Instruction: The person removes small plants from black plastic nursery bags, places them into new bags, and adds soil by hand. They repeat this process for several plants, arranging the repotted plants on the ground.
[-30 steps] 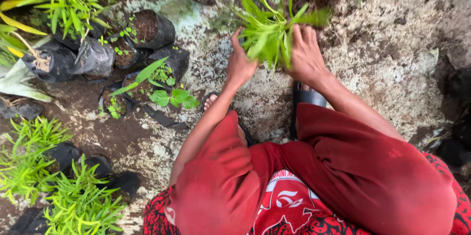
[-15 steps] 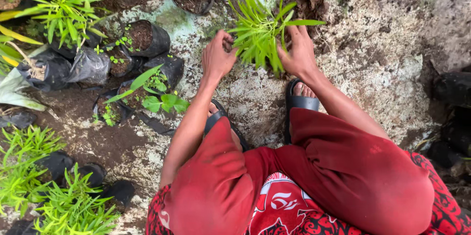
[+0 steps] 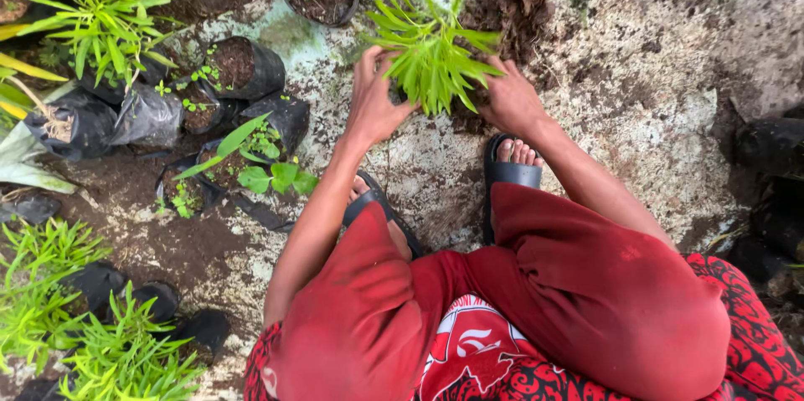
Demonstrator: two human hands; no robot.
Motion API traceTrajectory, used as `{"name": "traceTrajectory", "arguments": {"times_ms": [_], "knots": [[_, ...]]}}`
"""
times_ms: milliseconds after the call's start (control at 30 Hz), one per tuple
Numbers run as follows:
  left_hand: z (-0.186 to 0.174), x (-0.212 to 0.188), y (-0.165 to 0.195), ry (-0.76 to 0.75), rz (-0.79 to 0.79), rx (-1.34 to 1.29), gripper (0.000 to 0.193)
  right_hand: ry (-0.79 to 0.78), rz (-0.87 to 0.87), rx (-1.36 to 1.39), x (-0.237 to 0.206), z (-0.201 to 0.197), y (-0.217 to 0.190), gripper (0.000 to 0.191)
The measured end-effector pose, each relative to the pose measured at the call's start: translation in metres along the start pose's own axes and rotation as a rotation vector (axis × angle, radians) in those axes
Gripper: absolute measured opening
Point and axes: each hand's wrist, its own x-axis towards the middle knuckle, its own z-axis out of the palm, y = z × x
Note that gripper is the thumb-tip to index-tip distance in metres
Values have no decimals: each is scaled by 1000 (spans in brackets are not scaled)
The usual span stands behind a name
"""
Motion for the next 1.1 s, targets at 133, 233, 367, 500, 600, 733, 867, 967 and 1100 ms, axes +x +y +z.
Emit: {"name": "traceTrajectory", "arguments": {"times_ms": [133, 233, 367, 500, 600, 733, 867, 967, 1100], "knots": [[5, 19, 0, -185, -22, 57, 60, -140, 71, -232, -8, 24, -14, 66], [12, 28, -8, -260, 0, -25, 52, -111, 38, -322, -15, 36, -13, 52], [20, 22, -25, -220, 147, -79, 45, -18, -12, -255, -19, 37, -7, 65], [21, 8, -37, -123, 270, -202, 30, 112, 136, -156, -14, 31, -1, 39], [16, 3, -40, -112, 359, -260, 48, 85, 170, -146, -12, 26, 1, 45], [10, 0, -36, -59, 343, -79, 22, 83, 109, -35, -12, 10, 2, 43], [11, 0, -31, -11, 316, -97, 28, -71, 204, 558, 0, -24, -7, 44], [10, 2, -28, 8, 348, 4, 15, -66, 50, 847, 18, -44, -28, 48], [4, 2, -19, 19, 361, 19, 15, 61, -176, 515, 33, -53, -66, 49]]}}
